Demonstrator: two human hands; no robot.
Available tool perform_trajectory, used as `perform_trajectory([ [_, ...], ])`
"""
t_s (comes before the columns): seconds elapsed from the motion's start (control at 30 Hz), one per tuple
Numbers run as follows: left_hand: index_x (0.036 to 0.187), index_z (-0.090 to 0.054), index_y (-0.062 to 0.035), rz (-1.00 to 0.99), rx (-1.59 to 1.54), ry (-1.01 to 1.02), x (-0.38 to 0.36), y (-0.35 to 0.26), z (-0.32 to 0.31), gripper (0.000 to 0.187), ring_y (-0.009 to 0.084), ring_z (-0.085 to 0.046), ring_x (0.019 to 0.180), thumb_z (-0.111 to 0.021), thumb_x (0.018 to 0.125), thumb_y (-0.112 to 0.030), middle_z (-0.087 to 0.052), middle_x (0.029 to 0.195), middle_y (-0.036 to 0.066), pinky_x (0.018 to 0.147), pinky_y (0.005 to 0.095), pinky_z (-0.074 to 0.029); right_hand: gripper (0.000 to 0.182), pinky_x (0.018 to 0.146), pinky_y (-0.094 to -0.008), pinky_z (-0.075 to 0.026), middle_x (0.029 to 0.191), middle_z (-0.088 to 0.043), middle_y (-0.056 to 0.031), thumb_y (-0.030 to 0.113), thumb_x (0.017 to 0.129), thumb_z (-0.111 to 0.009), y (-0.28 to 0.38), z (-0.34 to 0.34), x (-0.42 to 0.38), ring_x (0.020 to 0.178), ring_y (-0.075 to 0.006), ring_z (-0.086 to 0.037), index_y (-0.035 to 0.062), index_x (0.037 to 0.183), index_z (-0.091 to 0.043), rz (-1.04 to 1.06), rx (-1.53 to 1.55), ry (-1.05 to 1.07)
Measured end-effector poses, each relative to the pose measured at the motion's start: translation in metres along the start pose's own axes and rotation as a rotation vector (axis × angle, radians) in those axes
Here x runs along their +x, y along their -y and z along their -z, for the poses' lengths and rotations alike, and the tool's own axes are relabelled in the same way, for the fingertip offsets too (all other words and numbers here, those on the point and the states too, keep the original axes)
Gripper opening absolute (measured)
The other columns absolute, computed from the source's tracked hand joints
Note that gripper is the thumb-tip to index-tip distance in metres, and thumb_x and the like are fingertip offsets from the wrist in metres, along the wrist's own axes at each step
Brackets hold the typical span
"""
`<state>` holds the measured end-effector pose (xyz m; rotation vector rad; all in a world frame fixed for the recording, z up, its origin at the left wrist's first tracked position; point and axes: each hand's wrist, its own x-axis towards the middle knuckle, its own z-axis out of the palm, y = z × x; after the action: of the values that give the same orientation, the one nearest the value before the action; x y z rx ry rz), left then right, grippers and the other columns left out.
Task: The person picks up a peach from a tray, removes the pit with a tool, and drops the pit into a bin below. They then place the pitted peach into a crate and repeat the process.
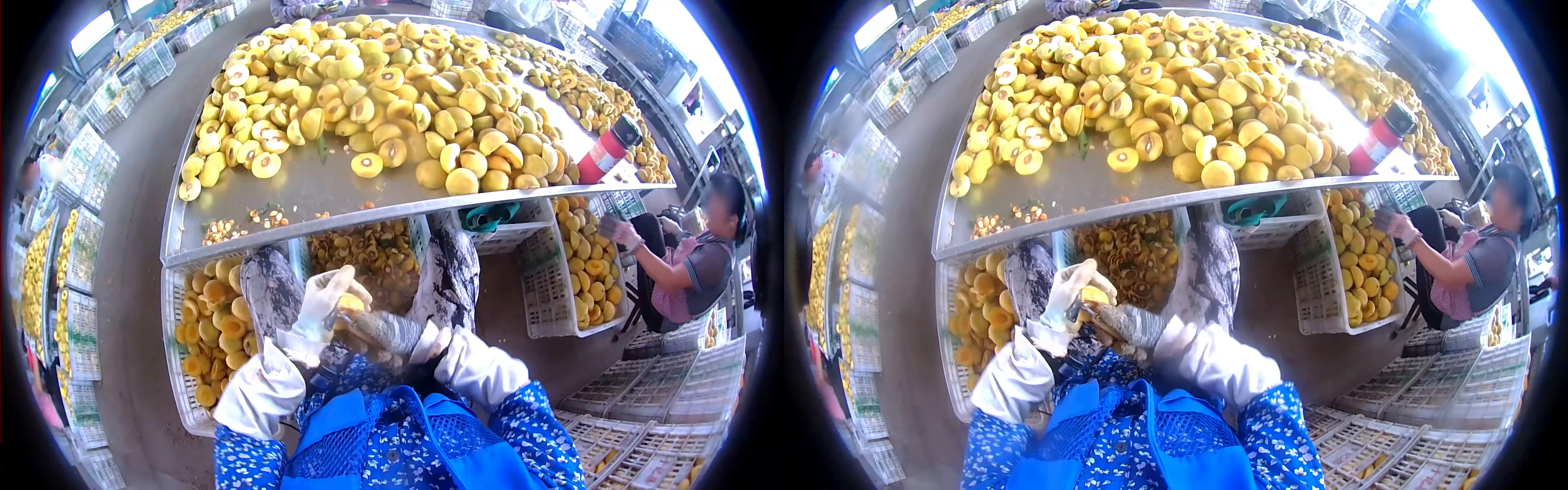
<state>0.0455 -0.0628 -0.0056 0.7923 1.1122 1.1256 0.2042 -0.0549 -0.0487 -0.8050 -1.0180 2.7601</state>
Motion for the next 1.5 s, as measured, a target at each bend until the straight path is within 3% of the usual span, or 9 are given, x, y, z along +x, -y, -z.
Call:
perform_trajectory([
  [0.23,0.065,-0.061,0.0001,-0.087,-0.231,-0.072,-0.010,-0.012,-0.021,0.054,0.0225,-0.061,0.055,-0.044,0.092,-0.043,-0.063,0.065,0.015,0.052,0.0296,-0.051,0.055,0.031,-0.0216,-0.024,0.047,-0.041,0.0022,0.064,0.085,-0.044,0.031,-0.027,-0.034,0.034,-0.0085,-0.036,0.0100,0.079,-0.053,-0.131,-0.074,0.036],
  [0.43,0.068,-0.060,-0.0038,0.005,-0.858,-0.282,-0.004,-0.003,-0.013,0.051,0.0246,-0.062,0.059,-0.043,0.092,-0.045,-0.062,0.068,0.013,0.053,0.0337,-0.054,0.049,0.035,-0.0221,-0.026,0.051,-0.044,0.0009,0.051,0.091,-0.044,0.001,-0.036,-0.010,0.039,-0.0076,-0.039,0.0076,0.070,-0.053,0.445,-0.184,0.070],
  [0.53,0.074,-0.061,-0.0026,-0.335,-0.329,-0.652,-0.009,-0.002,0.022,0.044,0.0229,-0.061,0.056,-0.044,0.094,-0.038,-0.061,0.066,0.010,0.052,0.0303,-0.051,0.045,0.038,-0.0231,-0.028,0.054,-0.046,0.0003,0.044,0.094,-0.041,0.018,-0.022,-0.008,0.040,-0.0085,-0.039,0.0080,0.071,-0.053,0.409,-0.573,0.044],
  [0.67,0.079,-0.060,-0.0009,-0.452,0.902,-1.059,-0.032,-0.011,0.129,0.019,0.0233,-0.059,0.063,-0.059,0.086,-0.019,-0.060,0.070,0.010,0.059,0.0324,-0.048,0.052,0.031,-0.0268,-0.027,0.046,-0.042,-0.0004,0.056,0.089,-0.041,-0.021,0.036,0.043,0.032,-0.0126,-0.038,0.0104,0.066,-0.051,0.156,-0.042,-0.529],
  [0.93,0.110,-0.055,-0.0088,-0.959,1.612,-0.769,0.157,-0.146,0.087,0.044,0.0296,-0.056,0.103,-0.071,0.072,-0.024,-0.056,0.112,0.015,0.084,0.0372,-0.048,0.046,0.033,-0.0283,-0.028,0.048,-0.045,-0.0002,0.055,0.088,-0.046,-0.035,0.055,0.066,0.033,-0.0140,-0.038,0.0133,0.071,-0.053,0.005,0.174,-0.337],
  [1.1,0.138,-0.028,-0.0123,-0.253,2.043,-0.510,0.310,-0.125,0.102,0.076,0.0341,-0.033,0.128,-0.056,0.080,-0.051,-0.041,0.134,0.018,0.106,0.0468,-0.022,0.041,0.038,-0.0272,-0.033,0.053,-0.047,0.0014,0.051,0.090,-0.046,-0.039,0.066,0.069,0.040,-0.0119,-0.042,0.0145,0.073,-0.055,0.215,-0.245,-0.447],
  [1.17,0.139,-0.026,-0.0149,0.088,1.883,-0.466,0.317,-0.133,0.081,0.075,0.0299,-0.032,0.130,-0.054,0.081,-0.053,-0.039,0.137,0.015,0.108,0.0443,-0.019,0.038,0.042,-0.0260,-0.034,0.057,-0.049,0.0021,0.048,0.092,-0.045,-0.034,0.069,0.067,0.045,-0.0108,-0.044,0.0147,0.077,-0.058,0.011,-0.028,-0.423],
  [1.33,0.129,-0.041,-0.0134,-0.436,1.489,-0.523,0.282,-0.117,0.092,0.063,0.0307,-0.052,0.108,-0.064,0.077,-0.040,-0.055,0.115,0.016,0.096,0.0416,-0.037,0.031,0.043,-0.0251,-0.034,0.064,-0.051,0.0030,0.042,0.092,-0.048,-0.031,0.062,0.058,0.047,-0.0092,-0.043,0.0133,0.084,-0.057,0.100,-0.003,-0.417],
  [1.5,0.115,-0.049,-0.0036,-0.425,-0.195,-0.251,0.155,-0.127,0.060,0.042,0.0211,-0.064,0.080,-0.067,0.079,-0.017,-0.062,0.093,0.011,0.067,0.0319,-0.053,0.029,0.041,-0.0222,-0.033,0.061,-0.047,0.0064,0.038,0.094,-0.047,0.005,0.029,0.036,0.049,-0.0062,-0.043,0.0153,0.078,-0.054,0.239,-0.010,-0.431],
])
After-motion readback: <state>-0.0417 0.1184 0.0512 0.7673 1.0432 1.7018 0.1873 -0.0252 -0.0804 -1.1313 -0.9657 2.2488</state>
